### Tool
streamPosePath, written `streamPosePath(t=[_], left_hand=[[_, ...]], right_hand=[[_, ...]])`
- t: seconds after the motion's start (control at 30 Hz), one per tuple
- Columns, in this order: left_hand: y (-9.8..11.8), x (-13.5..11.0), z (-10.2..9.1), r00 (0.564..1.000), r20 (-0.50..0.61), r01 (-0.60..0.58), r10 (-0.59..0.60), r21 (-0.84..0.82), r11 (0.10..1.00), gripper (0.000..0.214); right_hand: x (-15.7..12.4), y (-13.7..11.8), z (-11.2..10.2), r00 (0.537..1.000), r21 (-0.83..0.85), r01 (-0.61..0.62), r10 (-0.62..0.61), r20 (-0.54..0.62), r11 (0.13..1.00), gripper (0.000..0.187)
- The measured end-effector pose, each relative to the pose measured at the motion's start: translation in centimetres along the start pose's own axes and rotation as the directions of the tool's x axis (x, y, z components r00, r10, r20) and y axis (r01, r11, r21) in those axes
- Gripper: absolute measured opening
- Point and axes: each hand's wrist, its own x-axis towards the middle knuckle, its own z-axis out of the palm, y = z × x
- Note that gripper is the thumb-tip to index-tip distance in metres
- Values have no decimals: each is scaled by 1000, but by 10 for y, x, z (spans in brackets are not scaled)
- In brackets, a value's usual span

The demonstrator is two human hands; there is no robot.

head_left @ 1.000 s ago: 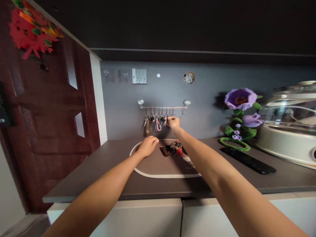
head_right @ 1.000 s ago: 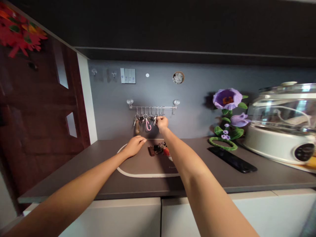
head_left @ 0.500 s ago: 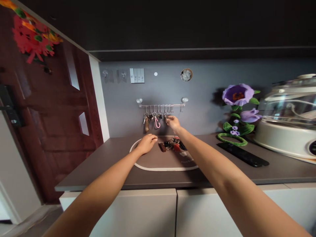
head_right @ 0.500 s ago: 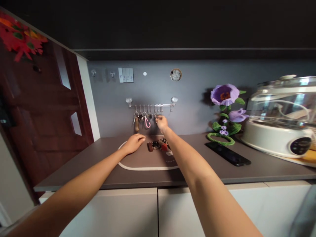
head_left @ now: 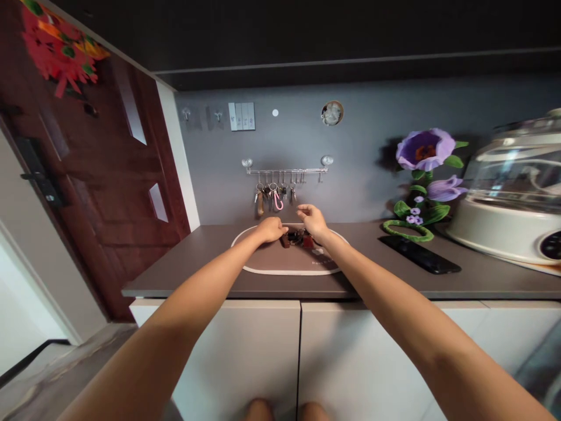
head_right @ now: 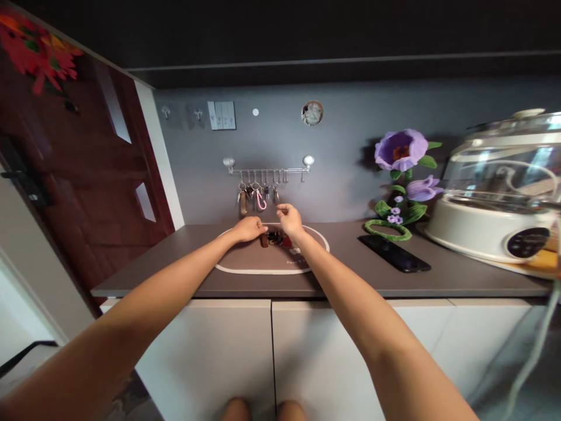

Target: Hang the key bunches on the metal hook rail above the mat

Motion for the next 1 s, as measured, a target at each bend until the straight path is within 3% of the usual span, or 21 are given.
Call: streamPosePath(t=[0.1, 0.23, 0.4, 0.77, 1.0], left_hand=[[9, 0, 5, 996, 66, 59, -58, -15, 998, 40], [8, -3, 14, 994, 72, 84, -80, -62, 994, 44], [-7, 0, 18, 995, 92, -23, 33, -104, 994, 41], [-24, 8, 16, 980, 183, -13, 80, -340, 940, 21], [-25, 7, 12, 988, 136, 24, 79, -631, 775, 16]], right_hand=[[-11, 7, -2, 997, -89, 71, -72, -3, 994, 19], [-16, 16, -3, 988, -278, 156, -143, 67, 948, 21], [-11, 19, 0, 968, -402, 246, -206, 140, 882, 24], [-5, 23, 1, 969, -355, 243, -208, 134, 903, 23], [-6, 24, 3, 968, -365, 241, -198, 152, 899, 20]])
